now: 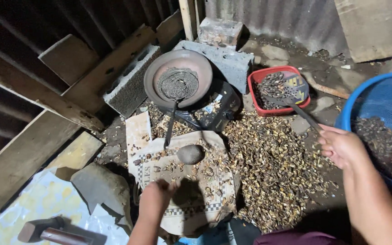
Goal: Cracking nuts with a stone and flattening small dough discs with a wooden mallet
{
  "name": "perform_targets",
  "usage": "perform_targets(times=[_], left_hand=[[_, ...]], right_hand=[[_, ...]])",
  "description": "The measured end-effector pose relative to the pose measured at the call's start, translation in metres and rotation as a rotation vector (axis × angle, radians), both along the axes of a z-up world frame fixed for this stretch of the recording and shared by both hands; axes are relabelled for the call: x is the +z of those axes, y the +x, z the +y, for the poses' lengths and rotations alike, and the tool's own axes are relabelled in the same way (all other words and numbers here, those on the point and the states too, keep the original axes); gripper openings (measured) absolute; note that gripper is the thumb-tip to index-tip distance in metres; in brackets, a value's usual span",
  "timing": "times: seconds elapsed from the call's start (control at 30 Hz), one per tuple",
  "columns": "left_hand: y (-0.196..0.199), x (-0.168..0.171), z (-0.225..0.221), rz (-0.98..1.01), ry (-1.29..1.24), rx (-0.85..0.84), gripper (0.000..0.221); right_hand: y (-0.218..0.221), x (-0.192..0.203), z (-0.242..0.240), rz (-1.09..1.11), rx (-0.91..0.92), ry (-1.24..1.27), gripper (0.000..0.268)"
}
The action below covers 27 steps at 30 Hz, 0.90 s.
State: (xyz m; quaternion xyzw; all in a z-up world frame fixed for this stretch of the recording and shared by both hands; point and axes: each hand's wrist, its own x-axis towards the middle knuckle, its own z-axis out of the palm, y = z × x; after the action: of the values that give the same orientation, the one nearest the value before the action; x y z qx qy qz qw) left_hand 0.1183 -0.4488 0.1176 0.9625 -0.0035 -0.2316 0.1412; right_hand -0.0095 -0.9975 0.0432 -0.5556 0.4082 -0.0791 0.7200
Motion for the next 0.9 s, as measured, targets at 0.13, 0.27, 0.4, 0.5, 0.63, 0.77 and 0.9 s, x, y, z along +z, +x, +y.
perform_targets(times=[0.13,0.27,0.4,0.5,0.63,0.77,0.9], left_hand=[[0.049,-0.002,-0.001,0.232,-0.778,0.619,0.072],[0.087,0.021,-0.030,0.655,-1.440,0.710,0.093],[0.107,0.013,-0.053,0.610,-1.494,0.767,0.046],[0.108,0.015,-0.065,0.454,-1.346,0.711,0.041],[0.104,0.032,-0.065,0.383,-1.393,0.665,0.026],[0.100,0.060,-0.057,0.337,-1.295,0.631,0.028],[0.102,0.088,-0.047,0.303,-1.237,0.616,0.028]], right_hand=[[-0.009,-0.005,-0.010,-0.027,0.029,-0.008,0.040],[-0.003,0.017,-0.006,-0.053,0.063,-0.068,0.044],[0.014,0.041,0.008,-0.069,0.122,-0.113,0.046],[0.036,0.053,0.019,-0.130,0.194,-0.076,0.046],[0.083,0.094,0.056,-0.080,0.264,-0.176,0.044],[0.132,0.133,0.098,0.057,0.328,-0.248,0.046],[0.177,0.135,0.132,-0.053,0.354,-0.183,0.045]])
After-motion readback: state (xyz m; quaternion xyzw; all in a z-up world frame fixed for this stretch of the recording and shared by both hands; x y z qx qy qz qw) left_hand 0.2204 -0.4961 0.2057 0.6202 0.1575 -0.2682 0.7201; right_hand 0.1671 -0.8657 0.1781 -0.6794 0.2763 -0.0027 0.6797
